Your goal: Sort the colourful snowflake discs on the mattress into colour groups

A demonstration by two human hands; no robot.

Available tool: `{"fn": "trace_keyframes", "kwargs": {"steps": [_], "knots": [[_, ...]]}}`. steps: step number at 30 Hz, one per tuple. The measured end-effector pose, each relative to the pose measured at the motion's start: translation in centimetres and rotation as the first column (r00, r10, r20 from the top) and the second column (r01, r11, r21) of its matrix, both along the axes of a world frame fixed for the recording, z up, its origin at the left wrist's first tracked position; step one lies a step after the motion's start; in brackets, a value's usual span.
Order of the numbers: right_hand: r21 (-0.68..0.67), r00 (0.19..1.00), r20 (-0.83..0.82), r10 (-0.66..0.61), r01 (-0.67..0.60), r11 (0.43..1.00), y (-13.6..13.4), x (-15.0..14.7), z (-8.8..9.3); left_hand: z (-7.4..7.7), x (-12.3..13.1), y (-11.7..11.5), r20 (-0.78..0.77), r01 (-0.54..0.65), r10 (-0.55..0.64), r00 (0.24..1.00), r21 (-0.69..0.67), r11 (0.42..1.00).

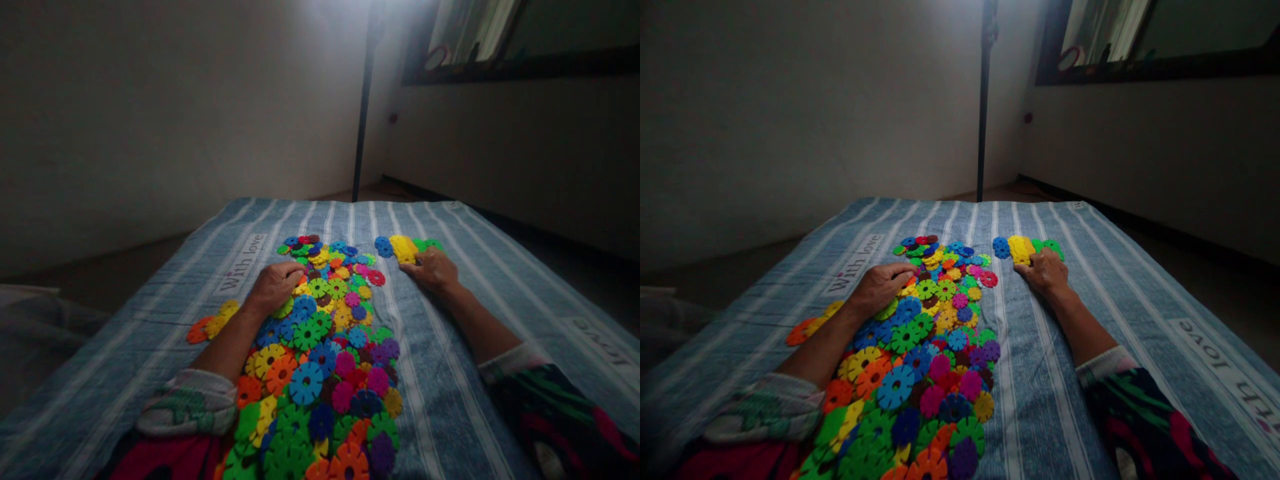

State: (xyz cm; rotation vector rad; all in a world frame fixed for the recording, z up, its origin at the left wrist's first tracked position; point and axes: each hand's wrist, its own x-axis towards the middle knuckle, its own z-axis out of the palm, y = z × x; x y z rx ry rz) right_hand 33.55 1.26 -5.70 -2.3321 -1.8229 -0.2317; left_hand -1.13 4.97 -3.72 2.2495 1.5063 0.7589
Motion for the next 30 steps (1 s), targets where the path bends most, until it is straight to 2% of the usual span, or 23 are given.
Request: {"fn": "trace_keyframes", "kwargs": {"steps": [16,22,25,30], "knots": [[0.033,1.0,0.011,0.009,-0.009,0.999,0.0,0.1,-0.3,0.0,-0.1,0.1,0.015,0.004,-0.004,1.0,0.013,1.0],[0.015,0.998,-0.051,0.04,-0.039,0.999,-0.4,0.5,-0.2,-0.1,-0.1,0.1,0.019,0.005,-0.006,1.0,0.015,1.0],[0.07,0.995,-0.091,0.043,-0.037,0.997,-0.6,0.8,-0.7,-0.2,-0.1,0.0,0.015,0.005,-0.006,1.0,0.014,1.0],[0.288,0.993,-0.106,0.055,-0.022,0.957,-0.6,1.0,-1.7,-0.4,-0.1,-0.1,0.018,0.009,-0.009,1.0,0.014,1.0]]}}
